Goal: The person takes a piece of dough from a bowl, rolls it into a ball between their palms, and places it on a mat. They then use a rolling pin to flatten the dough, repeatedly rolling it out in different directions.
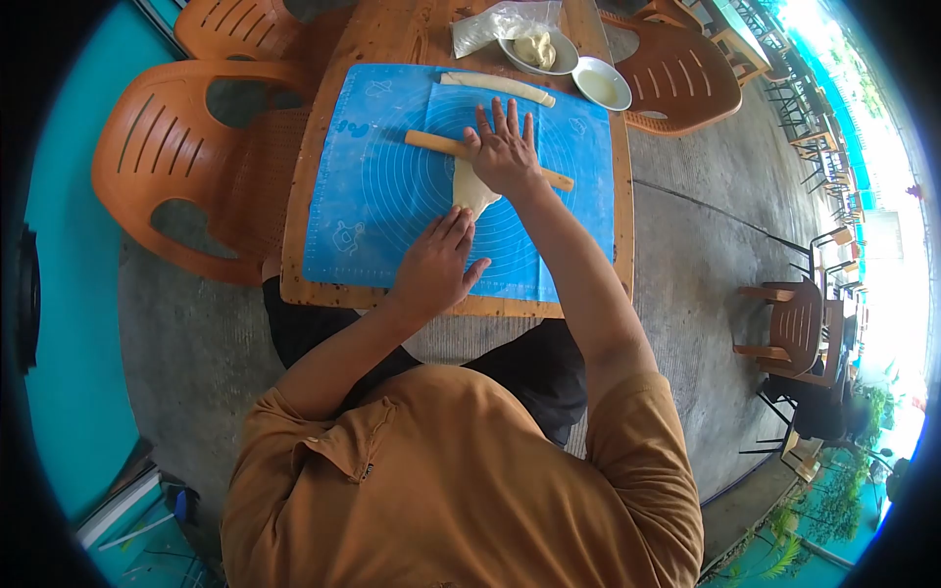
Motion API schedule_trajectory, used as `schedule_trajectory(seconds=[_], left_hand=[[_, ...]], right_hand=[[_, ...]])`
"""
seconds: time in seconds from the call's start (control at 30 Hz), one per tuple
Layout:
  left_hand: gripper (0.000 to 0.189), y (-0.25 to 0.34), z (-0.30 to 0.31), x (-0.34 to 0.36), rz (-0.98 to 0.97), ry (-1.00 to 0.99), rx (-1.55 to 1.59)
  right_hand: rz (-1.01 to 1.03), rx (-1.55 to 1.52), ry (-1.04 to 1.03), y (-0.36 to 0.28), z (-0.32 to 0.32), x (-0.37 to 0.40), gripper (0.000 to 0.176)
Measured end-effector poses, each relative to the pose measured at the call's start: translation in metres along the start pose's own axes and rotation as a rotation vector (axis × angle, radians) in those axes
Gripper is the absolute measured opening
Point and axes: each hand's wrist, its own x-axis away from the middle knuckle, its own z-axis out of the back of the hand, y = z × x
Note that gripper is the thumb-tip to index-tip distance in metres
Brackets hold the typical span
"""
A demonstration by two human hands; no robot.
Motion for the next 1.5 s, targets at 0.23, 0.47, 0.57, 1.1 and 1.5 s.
schedule_trajectory(seconds=[0.23, 0.47, 0.57, 1.1, 1.5], left_hand=[[0.061, 0.0, 0.003, 0.0, -0.018, -0.001, -0.005], [0.052, -0.001, 0.029, -0.02, 0.079, -0.12, 0.185], [0.051, -0.008, 0.015, -0.033, 0.043, -0.018, 0.119], [0.078, -0.012, -0.021, -0.032, 0.023, -0.028, 0.026], [0.081, -0.011, -0.015, -0.032, 0.038, -0.081, -0.004]], right_hand=[[-0.096, 0.052, -0.011, 0.005, -0.003, -0.026, 0.07], [-0.12, -0.004, 0.081, 0.001, 0.002, -0.024, 0.065], [-0.045, -0.032, 0.175, -0.001, 0.011, -0.018, 0.063], [-0.105, -0.016, -0.17, -0.007, 0.012, -0.03, 0.075], [-0.093, 0.087, 0.013, 0.007, -0.002, -0.051, 0.065]])
